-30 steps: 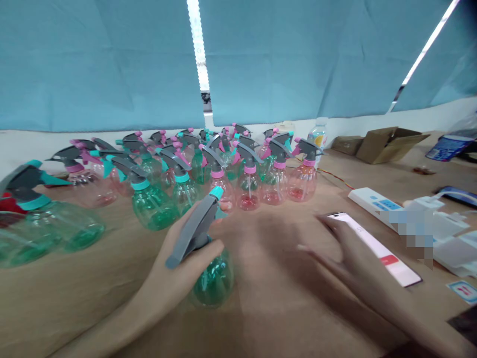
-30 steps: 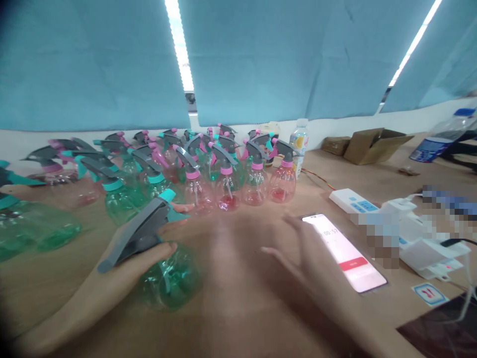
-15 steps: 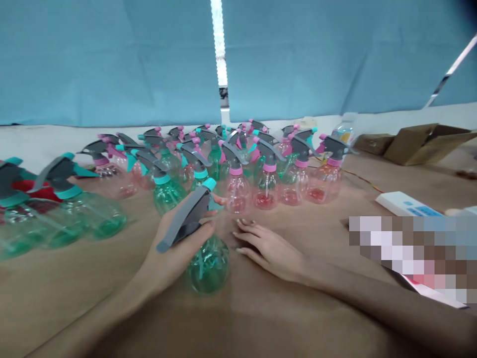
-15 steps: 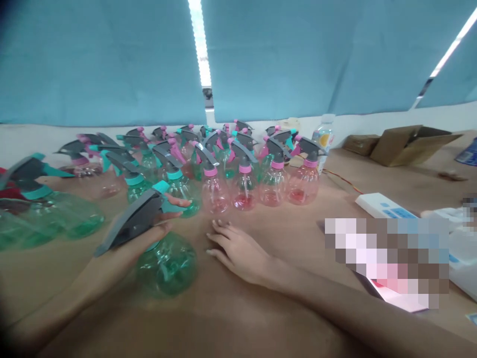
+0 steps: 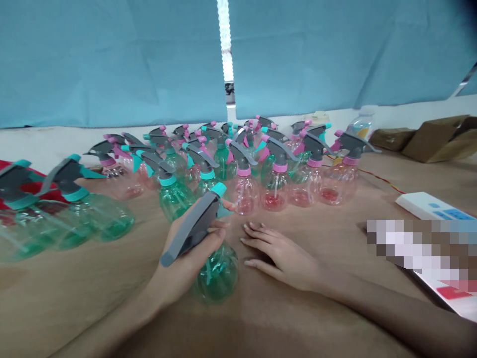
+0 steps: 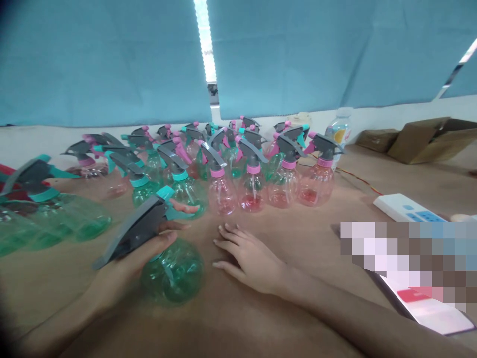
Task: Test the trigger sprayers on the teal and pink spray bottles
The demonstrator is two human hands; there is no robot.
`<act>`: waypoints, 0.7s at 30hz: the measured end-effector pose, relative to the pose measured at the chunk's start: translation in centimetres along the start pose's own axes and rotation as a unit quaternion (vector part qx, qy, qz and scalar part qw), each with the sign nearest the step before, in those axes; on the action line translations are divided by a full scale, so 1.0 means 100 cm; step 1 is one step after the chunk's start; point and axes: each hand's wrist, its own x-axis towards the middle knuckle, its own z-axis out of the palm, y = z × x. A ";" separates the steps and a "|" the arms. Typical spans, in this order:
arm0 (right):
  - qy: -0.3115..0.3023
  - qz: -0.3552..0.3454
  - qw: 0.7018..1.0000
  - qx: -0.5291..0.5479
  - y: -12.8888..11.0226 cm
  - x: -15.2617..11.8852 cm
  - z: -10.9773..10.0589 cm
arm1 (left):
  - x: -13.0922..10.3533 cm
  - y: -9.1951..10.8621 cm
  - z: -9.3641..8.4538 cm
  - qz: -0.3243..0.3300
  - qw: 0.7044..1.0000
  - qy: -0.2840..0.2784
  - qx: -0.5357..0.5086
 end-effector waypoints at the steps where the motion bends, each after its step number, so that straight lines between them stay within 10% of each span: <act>1: 0.001 0.001 1.000 0.004 0.000 0.000 0.000 | 0.000 0.000 0.000 0.004 1.000 0.003 0.000; 21: -0.007 0.007 1.000 0.004 0.002 -0.004 0.004 | 0.001 0.014 0.001 0.040 0.997 -0.015 0.061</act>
